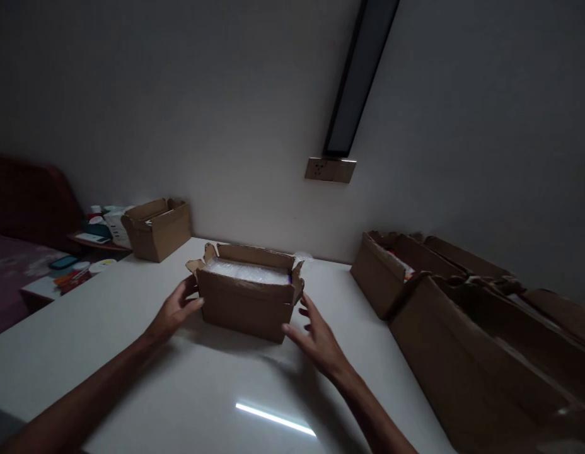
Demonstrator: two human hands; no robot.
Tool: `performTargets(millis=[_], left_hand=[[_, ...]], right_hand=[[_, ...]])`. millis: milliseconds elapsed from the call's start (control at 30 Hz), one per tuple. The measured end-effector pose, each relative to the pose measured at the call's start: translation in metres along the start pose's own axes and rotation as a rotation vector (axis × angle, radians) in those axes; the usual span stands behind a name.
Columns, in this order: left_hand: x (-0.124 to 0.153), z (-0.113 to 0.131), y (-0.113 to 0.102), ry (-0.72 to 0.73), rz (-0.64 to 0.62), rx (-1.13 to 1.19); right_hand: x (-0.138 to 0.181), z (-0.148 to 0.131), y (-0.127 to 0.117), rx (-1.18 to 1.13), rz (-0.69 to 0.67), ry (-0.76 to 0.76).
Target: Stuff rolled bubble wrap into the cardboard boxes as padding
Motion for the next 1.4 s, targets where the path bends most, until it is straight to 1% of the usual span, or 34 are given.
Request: performTargets(millis=[33, 67, 100, 133, 167, 233, 333, 367, 400, 433, 467, 500, 533, 600, 633, 667, 700, 767, 833, 900, 967, 1067, 1133, 1167, 1233, 1300, 1400], left_hand=[[-0.007, -0.001, 0.012, -0.007, -0.028, 0.036], [-0.015, 0.002, 0.021, -0.010, -0.034, 0.053], [-0.021, 0.008, 0.030, -0.012, -0.026, 0.055], [-0.026, 0.015, 0.039, -0.013, -0.014, 0.049], [-0.029, 0.024, 0.049, -0.013, -0.014, 0.046], [-0.027, 0.044, 0.071, 0.000, -0.042, 0.056], [-0.007, 0.075, 0.102, 0.092, -0.138, 0.076], [0.002, 0.082, 0.107, 0.124, -0.172, 0.077], [0.009, 0.087, 0.108, 0.139, -0.199, 0.084], [0.015, 0.088, 0.104, 0.139, -0.214, 0.096], [0.018, 0.087, 0.095, 0.125, -0.210, 0.109], [0.018, 0.085, 0.082, 0.105, -0.192, 0.120], [0.015, 0.083, 0.065, 0.088, -0.157, 0.123], [0.002, 0.084, 0.031, 0.084, -0.055, 0.107], [-0.005, 0.087, 0.018, 0.104, -0.003, 0.106], [-0.011, 0.092, 0.010, 0.131, 0.047, 0.113], [-0.015, 0.097, 0.007, 0.158, 0.089, 0.129], [-0.014, 0.107, 0.015, 0.199, 0.119, 0.169], [-0.007, 0.112, 0.031, 0.203, 0.087, 0.175], [0.003, 0.111, 0.039, 0.170, 0.074, 0.154], [0.011, 0.105, 0.032, 0.130, 0.112, 0.127], [0.018, 0.096, 0.012, 0.105, 0.185, 0.070], [0.021, 0.090, 0.011, 0.083, 0.188, 0.042], [0.022, 0.085, 0.018, 0.067, 0.170, 0.045], [0.026, 0.075, 0.046, 0.039, 0.083, 0.077], [0.029, 0.067, 0.087, 0.037, -0.051, 0.115], [0.027, 0.058, 0.149, 0.091, -0.226, 0.128]], right_hand=[[-0.008, -0.005, 0.012, -0.016, -0.015, -0.012], [-0.015, -0.011, 0.020, -0.021, -0.012, -0.028], [-0.020, -0.018, 0.021, -0.014, 0.007, -0.043], [-0.020, -0.024, 0.017, 0.001, 0.035, -0.051], [-0.016, -0.027, 0.008, 0.023, 0.067, -0.045], [0.005, -0.023, -0.018, 0.080, 0.126, 0.008], [0.058, -0.008, -0.062, 0.167, 0.260, 0.097], [0.075, -0.006, -0.072, 0.190, 0.320, 0.110], [0.088, -0.006, -0.077, 0.203, 0.364, 0.120], [0.095, -0.008, -0.075, 0.204, 0.376, 0.124], [0.096, -0.015, -0.069, 0.196, 0.365, 0.122], [0.090, -0.026, -0.059, 0.180, 0.329, 0.105], [0.080, -0.040, -0.047, 0.160, 0.270, 0.077], [0.050, -0.076, -0.031, 0.138, 0.203, -0.026], [0.034, -0.092, -0.028, 0.141, 0.173, -0.072], [0.020, -0.104, -0.029, 0.149, 0.157, -0.101], [0.010, -0.112, -0.034, 0.156, 0.155, -0.119], [0.001, -0.117, -0.052, 0.174, 0.187, -0.129], [0.003, -0.115, -0.070, 0.204, 0.247, -0.115], [0.007, -0.111, -0.076, 0.227, 0.264, -0.115], [0.008, -0.112, -0.066, 0.213, 0.214, -0.143], [0.004, -0.116, -0.041, 0.141, 0.145, -0.191], [0.006, -0.110, -0.034, 0.118, 0.139, -0.168], [0.011, -0.102, -0.035, 0.116, 0.142, -0.139], [0.031, -0.079, -0.044, 0.120, 0.163, -0.055], [0.061, -0.049, -0.060, 0.146, 0.225, 0.043], [0.114, -0.007, -0.086, 0.193, 0.361, 0.171]])
Point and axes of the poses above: each hand's wrist, its own x-axis away from the middle knuckle, its own y-axis out of the palm, z = x × y, the point moved 5 cm from there along -x, towards the middle knuckle, and after that the axes turned 2 degrees about -x, right-handed, at the moved point
